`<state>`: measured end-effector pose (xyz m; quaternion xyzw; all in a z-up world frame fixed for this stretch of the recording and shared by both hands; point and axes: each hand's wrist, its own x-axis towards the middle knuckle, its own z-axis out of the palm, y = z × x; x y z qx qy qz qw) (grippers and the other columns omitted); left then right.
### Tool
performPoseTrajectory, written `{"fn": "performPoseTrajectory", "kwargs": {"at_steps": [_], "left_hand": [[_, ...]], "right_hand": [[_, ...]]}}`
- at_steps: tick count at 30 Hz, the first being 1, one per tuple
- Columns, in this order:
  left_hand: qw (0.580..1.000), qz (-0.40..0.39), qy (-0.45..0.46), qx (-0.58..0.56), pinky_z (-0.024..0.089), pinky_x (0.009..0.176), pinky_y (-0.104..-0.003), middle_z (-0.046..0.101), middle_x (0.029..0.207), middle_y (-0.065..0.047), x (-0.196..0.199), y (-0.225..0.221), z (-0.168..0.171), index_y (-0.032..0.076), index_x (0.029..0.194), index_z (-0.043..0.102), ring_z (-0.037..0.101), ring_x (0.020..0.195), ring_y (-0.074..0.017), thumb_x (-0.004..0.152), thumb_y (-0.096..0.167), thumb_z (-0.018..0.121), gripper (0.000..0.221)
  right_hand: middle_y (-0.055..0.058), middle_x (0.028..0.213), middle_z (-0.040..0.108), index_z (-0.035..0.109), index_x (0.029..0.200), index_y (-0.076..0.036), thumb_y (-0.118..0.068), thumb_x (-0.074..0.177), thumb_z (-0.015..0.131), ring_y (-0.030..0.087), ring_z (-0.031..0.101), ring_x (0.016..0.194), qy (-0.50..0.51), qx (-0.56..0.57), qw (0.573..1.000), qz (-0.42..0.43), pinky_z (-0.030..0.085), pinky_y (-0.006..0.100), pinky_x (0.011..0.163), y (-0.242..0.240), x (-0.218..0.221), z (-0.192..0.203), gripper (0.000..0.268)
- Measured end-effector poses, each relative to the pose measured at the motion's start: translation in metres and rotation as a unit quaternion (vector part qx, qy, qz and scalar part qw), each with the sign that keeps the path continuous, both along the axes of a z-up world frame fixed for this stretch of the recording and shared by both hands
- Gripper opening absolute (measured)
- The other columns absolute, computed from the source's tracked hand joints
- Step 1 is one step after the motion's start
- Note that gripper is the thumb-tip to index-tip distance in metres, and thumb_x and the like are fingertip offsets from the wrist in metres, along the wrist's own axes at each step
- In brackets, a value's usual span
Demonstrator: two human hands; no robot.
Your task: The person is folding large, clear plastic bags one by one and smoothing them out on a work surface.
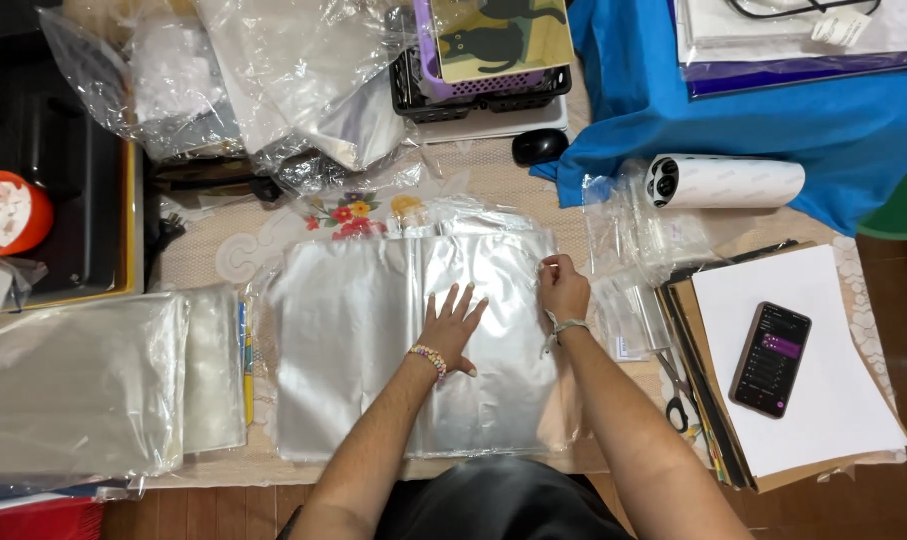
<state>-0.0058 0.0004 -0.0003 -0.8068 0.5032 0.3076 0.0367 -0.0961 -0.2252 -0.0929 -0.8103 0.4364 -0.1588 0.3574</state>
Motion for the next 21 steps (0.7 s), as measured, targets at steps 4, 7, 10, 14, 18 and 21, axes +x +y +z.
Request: {"fn": "performPoseTrajectory", "kwargs": {"at_steps": [4,7,10,14,18,21], "left_hand": [[0.999,-0.011,-0.029,-0.026,0.003,0.123,-0.061,0.008,0.169,-0.016,-0.009,0.000,-0.011,0.019,0.159,0.024,0.003,0.156,-0.0368,0.066,0.043,0.088,0.115],[0.996,-0.016,-0.063,-0.056,0.007,0.124,-0.059,0.015,0.167,-0.017,-0.027,0.002,-0.016,0.015,0.150,0.040,0.010,0.154,-0.0368,0.074,0.033,0.084,0.091],[0.991,0.010,-0.075,-0.107,0.014,0.123,-0.057,0.024,0.163,-0.019,-0.055,0.019,-0.031,0.011,0.142,0.049,0.021,0.151,-0.0382,0.084,0.020,0.078,0.066],[0.984,0.081,-0.029,-0.154,0.022,0.120,-0.054,0.027,0.160,-0.022,-0.096,0.045,-0.028,0.007,0.140,0.051,0.025,0.148,-0.0412,0.094,0.013,0.064,0.048],[0.976,0.098,-0.044,-0.188,0.014,0.121,-0.055,0.025,0.161,-0.023,-0.122,0.061,-0.024,0.007,0.137,0.052,0.021,0.149,-0.0403,0.088,0.017,0.070,0.054],[0.965,0.140,-0.055,-0.215,0.015,0.121,-0.054,0.027,0.160,-0.023,-0.131,0.068,-0.018,0.006,0.139,0.050,0.021,0.149,-0.0394,0.091,0.020,0.068,0.053]], "right_hand": [[0.011,0.087,0.075,0.070,0.106,-0.018,-0.027,0.093,0.064,0.035,0.072,0.089,-0.012,-0.001,1.000,-0.004,0.055,0.049,0.079,-0.003,0.004,0.009,0.017],[0.013,0.100,0.076,0.072,0.109,-0.016,-0.029,0.095,0.064,0.036,0.071,0.098,-0.041,0.033,0.999,-0.009,0.055,0.048,0.085,-0.007,0.002,0.013,0.022],[0.011,0.124,0.068,0.075,0.108,-0.014,-0.033,0.091,0.070,0.036,0.067,0.109,-0.035,0.069,0.997,0.022,0.056,0.045,0.093,-0.010,-0.002,0.011,0.026],[0.012,0.140,0.059,0.078,0.103,-0.012,-0.026,0.082,0.080,0.039,0.063,0.119,-0.015,0.066,0.994,0.086,0.055,0.043,0.101,-0.024,0.005,-0.016,0.025],[0.008,0.131,0.059,0.076,0.086,-0.010,-0.020,0.079,0.080,0.021,0.064,0.105,-0.088,0.102,0.988,0.070,0.050,0.029,0.094,-0.012,0.004,0.010,0.013],[0.004,0.125,0.062,0.075,0.079,-0.011,-0.017,0.082,0.073,0.018,0.060,0.108,-0.132,0.097,0.986,0.032,0.046,0.027,0.096,-0.011,0.003,0.013,0.007]]}}
